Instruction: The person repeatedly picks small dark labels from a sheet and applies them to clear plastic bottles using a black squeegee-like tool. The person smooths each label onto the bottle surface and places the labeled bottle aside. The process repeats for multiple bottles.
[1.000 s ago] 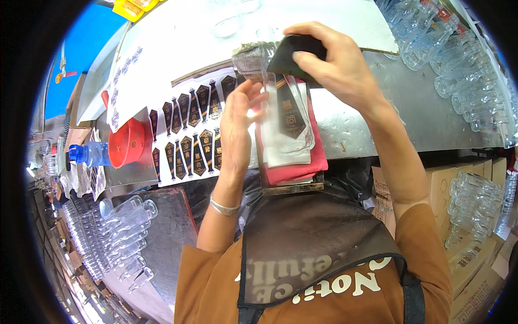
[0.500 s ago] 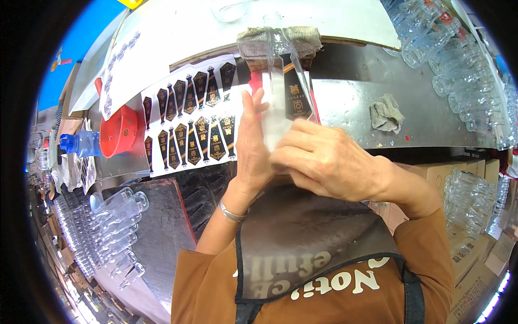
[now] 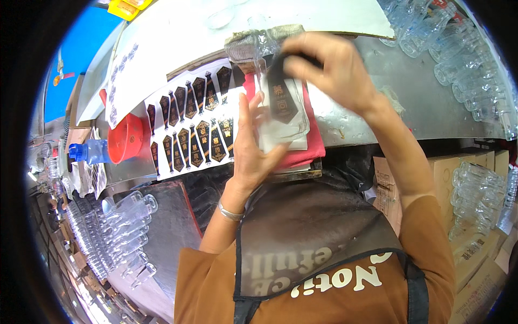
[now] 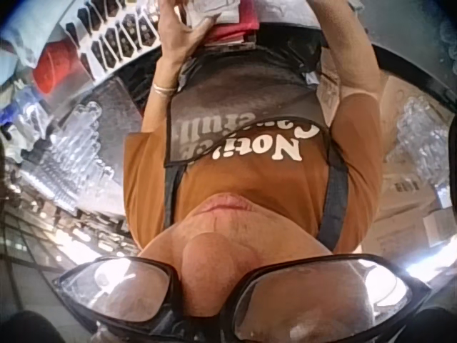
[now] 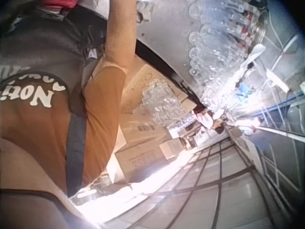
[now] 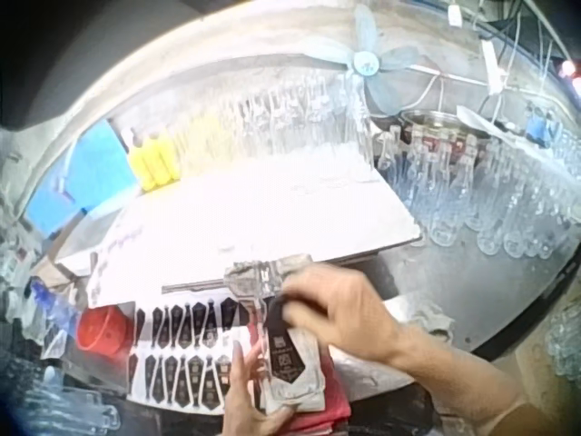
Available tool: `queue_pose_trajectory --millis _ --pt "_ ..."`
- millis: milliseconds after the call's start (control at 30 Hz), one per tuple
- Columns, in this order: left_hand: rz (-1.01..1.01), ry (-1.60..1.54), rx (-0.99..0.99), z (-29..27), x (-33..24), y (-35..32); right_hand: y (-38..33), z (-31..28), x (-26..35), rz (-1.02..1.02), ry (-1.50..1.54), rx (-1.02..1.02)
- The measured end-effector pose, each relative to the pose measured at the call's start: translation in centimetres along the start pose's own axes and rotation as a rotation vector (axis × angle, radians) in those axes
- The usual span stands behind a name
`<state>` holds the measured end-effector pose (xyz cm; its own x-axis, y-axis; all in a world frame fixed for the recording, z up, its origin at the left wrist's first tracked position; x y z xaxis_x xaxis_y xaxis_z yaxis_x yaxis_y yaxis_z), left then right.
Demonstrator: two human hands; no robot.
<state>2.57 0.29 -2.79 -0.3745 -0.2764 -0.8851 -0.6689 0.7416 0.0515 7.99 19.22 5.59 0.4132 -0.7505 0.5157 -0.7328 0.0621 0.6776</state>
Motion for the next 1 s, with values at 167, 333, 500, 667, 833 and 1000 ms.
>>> queue_pose_trajectory --millis 167,333,500,667,833,1000 --pt "0.085 0.128 -0.085 0.5 -0.8 0.2 -4.5 0.8 3.9 -0.152 0.136 0.046" --pt "0.133 0.153 -0.219 0.7 -2.3 0.2 -8.1 0.0 5.7 0.341 0.420 0.097" --pt "-0.074 -0.509 0.124 0.9 -2.1 0.5 -11.5 3.7 -1.4 0.851 0.697 -0.062" --pt "0.131 0.171 -0.067 -0.2 -0.4 -0.5 -7.7 2.4 4.1 0.723 0.113 0.148" --pt "0.187 0.274 -0.179 -7.5 1.8 0.6 -7.7 2.4 4.3 0.524 -0.078 0.175" --pt "-0.241 0.770 -1.031 -31.4 14.1 5.6 -8.7 1.4 2.3 0.587 -0.074 0.086"
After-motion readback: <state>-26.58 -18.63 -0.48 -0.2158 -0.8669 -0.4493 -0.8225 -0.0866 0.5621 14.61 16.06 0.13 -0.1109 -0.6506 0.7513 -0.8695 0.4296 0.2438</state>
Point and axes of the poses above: each hand's wrist, its own y-axis towards the middle knuckle, its own z-axis out of the palm, x = y × z, the point moved 6 cm from there along y, towards the middle knuckle, and after that the axes turned 15 degrees about -z, right-handed, at the moved point
